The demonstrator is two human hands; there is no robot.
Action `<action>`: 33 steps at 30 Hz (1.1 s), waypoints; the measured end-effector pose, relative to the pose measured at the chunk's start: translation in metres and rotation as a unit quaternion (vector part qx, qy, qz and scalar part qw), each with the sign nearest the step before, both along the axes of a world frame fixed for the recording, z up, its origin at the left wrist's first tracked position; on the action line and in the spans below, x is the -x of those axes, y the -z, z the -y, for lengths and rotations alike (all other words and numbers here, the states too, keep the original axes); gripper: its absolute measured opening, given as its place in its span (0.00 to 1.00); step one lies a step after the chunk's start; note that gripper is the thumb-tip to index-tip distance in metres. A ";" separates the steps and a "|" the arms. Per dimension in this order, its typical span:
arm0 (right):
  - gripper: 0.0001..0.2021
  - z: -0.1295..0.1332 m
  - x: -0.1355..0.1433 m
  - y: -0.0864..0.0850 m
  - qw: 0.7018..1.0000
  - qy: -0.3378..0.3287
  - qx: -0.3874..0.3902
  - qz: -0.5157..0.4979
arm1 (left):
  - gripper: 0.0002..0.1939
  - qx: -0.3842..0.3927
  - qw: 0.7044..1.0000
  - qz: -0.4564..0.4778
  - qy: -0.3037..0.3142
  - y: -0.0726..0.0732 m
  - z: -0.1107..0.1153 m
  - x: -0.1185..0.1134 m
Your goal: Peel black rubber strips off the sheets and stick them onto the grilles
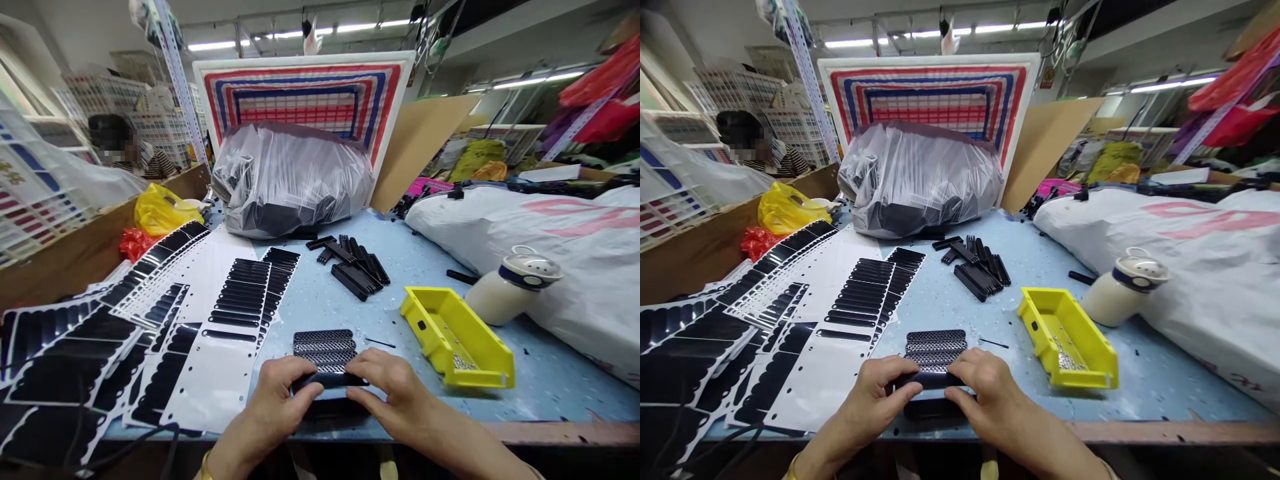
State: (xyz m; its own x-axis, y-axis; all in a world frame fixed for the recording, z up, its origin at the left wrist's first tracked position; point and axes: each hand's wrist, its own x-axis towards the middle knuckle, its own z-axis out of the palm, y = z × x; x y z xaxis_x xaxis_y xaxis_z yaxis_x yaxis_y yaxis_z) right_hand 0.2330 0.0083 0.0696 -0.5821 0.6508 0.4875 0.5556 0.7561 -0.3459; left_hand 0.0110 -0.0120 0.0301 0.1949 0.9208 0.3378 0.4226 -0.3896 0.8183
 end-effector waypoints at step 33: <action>0.06 -0.048 -0.026 0.036 0.972 0.051 0.225 -0.049 | 0.09 0.129 0.979 -0.130 -0.088 0.033 -0.029 0.011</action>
